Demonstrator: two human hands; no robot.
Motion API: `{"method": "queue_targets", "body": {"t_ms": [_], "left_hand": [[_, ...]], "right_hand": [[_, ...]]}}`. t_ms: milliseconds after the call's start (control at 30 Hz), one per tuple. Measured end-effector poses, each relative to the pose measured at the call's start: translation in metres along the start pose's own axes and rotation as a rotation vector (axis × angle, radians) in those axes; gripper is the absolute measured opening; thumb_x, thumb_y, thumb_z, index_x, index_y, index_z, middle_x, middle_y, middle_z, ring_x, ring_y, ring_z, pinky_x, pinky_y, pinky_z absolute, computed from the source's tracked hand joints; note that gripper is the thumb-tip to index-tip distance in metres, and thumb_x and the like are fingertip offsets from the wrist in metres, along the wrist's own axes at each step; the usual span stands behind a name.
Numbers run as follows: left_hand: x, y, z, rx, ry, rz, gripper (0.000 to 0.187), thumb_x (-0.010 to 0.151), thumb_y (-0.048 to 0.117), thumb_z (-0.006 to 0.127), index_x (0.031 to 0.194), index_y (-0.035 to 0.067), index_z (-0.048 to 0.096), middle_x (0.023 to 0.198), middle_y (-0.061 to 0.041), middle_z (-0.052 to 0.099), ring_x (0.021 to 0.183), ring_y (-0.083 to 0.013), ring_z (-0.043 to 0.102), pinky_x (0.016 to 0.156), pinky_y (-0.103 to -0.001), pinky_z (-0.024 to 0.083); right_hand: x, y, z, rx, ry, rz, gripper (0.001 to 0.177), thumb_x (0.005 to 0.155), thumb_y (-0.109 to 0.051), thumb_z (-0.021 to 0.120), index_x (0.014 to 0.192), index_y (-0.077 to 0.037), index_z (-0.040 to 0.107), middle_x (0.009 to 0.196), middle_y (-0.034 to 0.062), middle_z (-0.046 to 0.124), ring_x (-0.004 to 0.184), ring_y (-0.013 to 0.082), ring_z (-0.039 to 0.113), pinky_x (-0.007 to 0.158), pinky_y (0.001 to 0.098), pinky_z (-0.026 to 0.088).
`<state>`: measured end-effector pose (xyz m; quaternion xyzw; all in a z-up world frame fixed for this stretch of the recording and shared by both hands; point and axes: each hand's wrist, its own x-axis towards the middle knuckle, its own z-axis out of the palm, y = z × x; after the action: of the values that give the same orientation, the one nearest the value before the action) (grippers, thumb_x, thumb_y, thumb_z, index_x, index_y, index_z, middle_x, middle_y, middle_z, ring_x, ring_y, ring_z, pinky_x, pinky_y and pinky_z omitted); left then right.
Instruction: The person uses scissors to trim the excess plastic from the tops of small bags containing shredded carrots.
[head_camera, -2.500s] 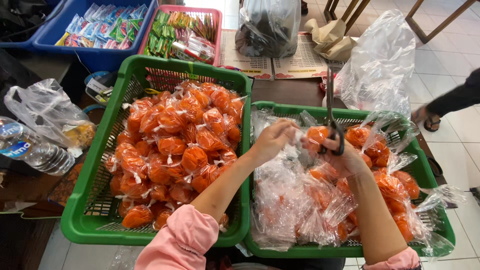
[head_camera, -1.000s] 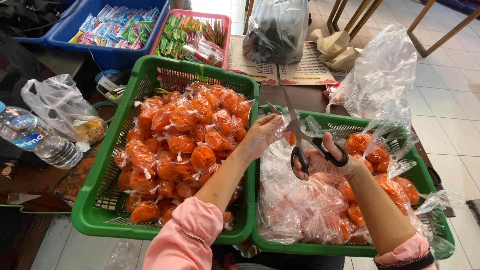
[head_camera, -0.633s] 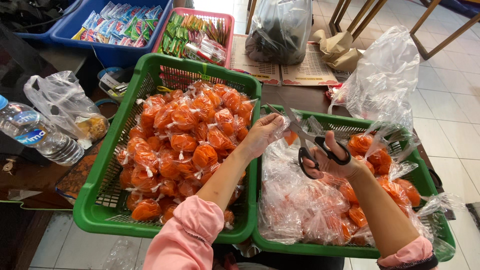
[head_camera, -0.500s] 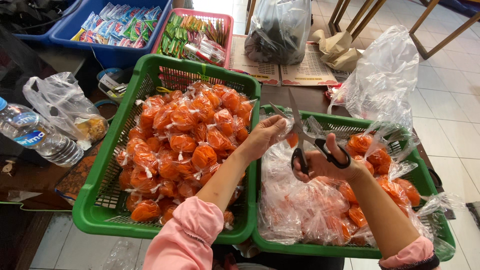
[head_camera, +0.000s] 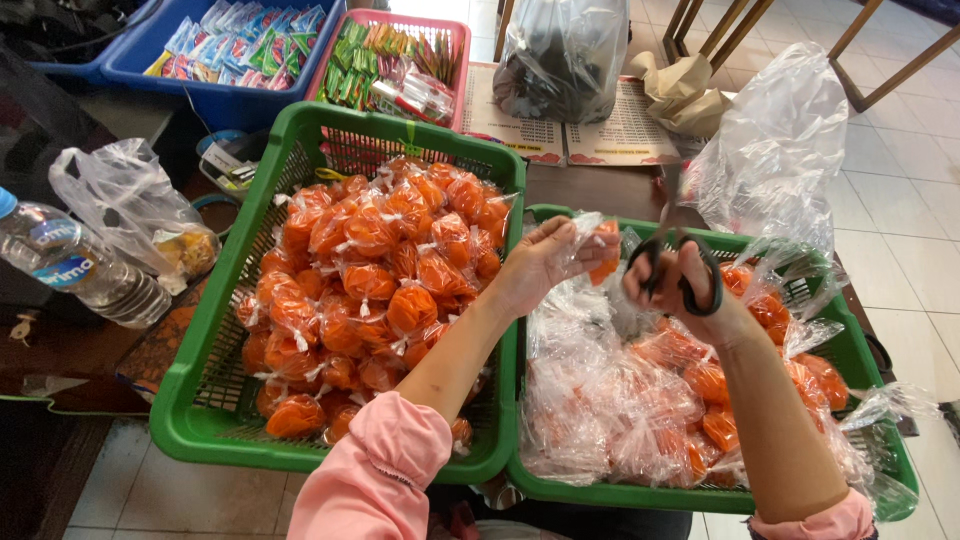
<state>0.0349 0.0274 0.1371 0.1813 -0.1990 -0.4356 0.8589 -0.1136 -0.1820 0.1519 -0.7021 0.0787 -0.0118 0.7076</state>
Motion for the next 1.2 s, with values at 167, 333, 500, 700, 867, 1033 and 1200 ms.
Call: {"method": "queue_targets", "body": {"t_ms": [167, 333, 500, 700, 867, 1033, 1200], "left_hand": [[0.009, -0.022, -0.012, -0.056, -0.037, -0.015, 0.014, 0.107, 0.020, 0.058, 0.100, 0.020, 0.070, 0.108, -0.021, 0.076, 0.103, -0.0329, 0.074, 0.098, -0.049, 0.057], [0.029, -0.064, -0.052, -0.085, 0.021, -0.016, 0.011, 0.105, 0.020, 0.062, 0.100, 0.019, 0.071, 0.103, -0.020, 0.076, 0.095, -0.0318, 0.077, 0.087, -0.044, 0.062], [0.018, -0.061, -0.033, 0.290, 0.364, -0.005, 0.009, 0.099, 0.026, 0.066, 0.092, 0.020, 0.064, 0.085, -0.003, 0.072, 0.065, -0.0210, 0.073, 0.046, -0.020, 0.053], [-0.015, -0.061, 0.005, 1.515, 0.128, -0.106, 0.042, 0.095, 0.040, 0.051, 0.105, 0.007, 0.073, 0.096, -0.022, 0.076, 0.094, -0.0417, 0.075, 0.079, -0.052, 0.061], [-0.018, -0.062, -0.009, 1.651, 0.063, -0.043, 0.036, 0.090, 0.040, 0.054, 0.102, 0.011, 0.071, 0.095, -0.017, 0.072, 0.094, -0.0378, 0.071, 0.079, -0.050, 0.059], [-0.010, -0.074, -0.025, 1.804, -0.038, 0.039, 0.031, 0.083, 0.040, 0.058, 0.097, 0.016, 0.069, 0.095, -0.012, 0.067, 0.093, -0.0331, 0.067, 0.079, -0.048, 0.055], [-0.010, -0.091, -0.040, 1.932, -0.140, 0.119, 0.026, 0.076, 0.040, 0.061, 0.093, 0.021, 0.067, 0.094, -0.006, 0.062, 0.093, -0.0283, 0.063, 0.079, -0.046, 0.052]], "right_hand": [[0.000, -0.030, 0.051, -0.076, 0.424, 0.022, 0.031, 0.096, -0.031, 0.071, 0.110, -0.008, 0.057, 0.102, 0.0061, 0.069, 0.087, 0.0203, 0.071, 0.073, 0.0404, 0.061], [0.003, -0.044, 0.078, 0.019, 0.468, -0.038, 0.032, 0.083, -0.018, 0.087, 0.092, -0.006, 0.059, 0.078, -0.0010, 0.057, 0.071, 0.0173, 0.067, 0.057, 0.0343, 0.061], [0.021, -0.033, 0.036, -0.098, 0.446, -0.325, 0.027, 0.087, -0.006, 0.086, 0.098, 0.000, 0.062, 0.075, 0.0123, 0.060, 0.064, 0.0237, 0.065, 0.053, 0.0377, 0.058], [0.053, -0.040, 0.106, -0.591, 0.379, -0.064, 0.048, 0.075, -0.035, 0.093, 0.099, -0.004, 0.065, 0.075, 0.0170, 0.058, 0.057, 0.0265, 0.064, 0.039, 0.0333, 0.049], [0.073, -0.034, 0.187, -0.889, 0.195, 0.011, 0.044, 0.067, -0.025, 0.087, 0.103, -0.010, 0.065, 0.088, 0.0154, 0.068, 0.093, 0.0412, 0.069, 0.081, 0.0510, 0.052], [0.116, 0.023, 0.199, -1.151, 0.070, 0.029, 0.040, 0.077, -0.032, 0.078, 0.107, -0.012, 0.062, 0.094, 0.0173, 0.073, 0.099, 0.0429, 0.070, 0.086, 0.0543, 0.056], [0.113, 0.006, 0.197, -1.065, 0.096, -0.017, 0.044, 0.075, -0.040, 0.078, 0.103, -0.008, 0.066, 0.091, 0.0219, 0.073, 0.096, 0.0472, 0.069, 0.083, 0.0584, 0.053]]}}
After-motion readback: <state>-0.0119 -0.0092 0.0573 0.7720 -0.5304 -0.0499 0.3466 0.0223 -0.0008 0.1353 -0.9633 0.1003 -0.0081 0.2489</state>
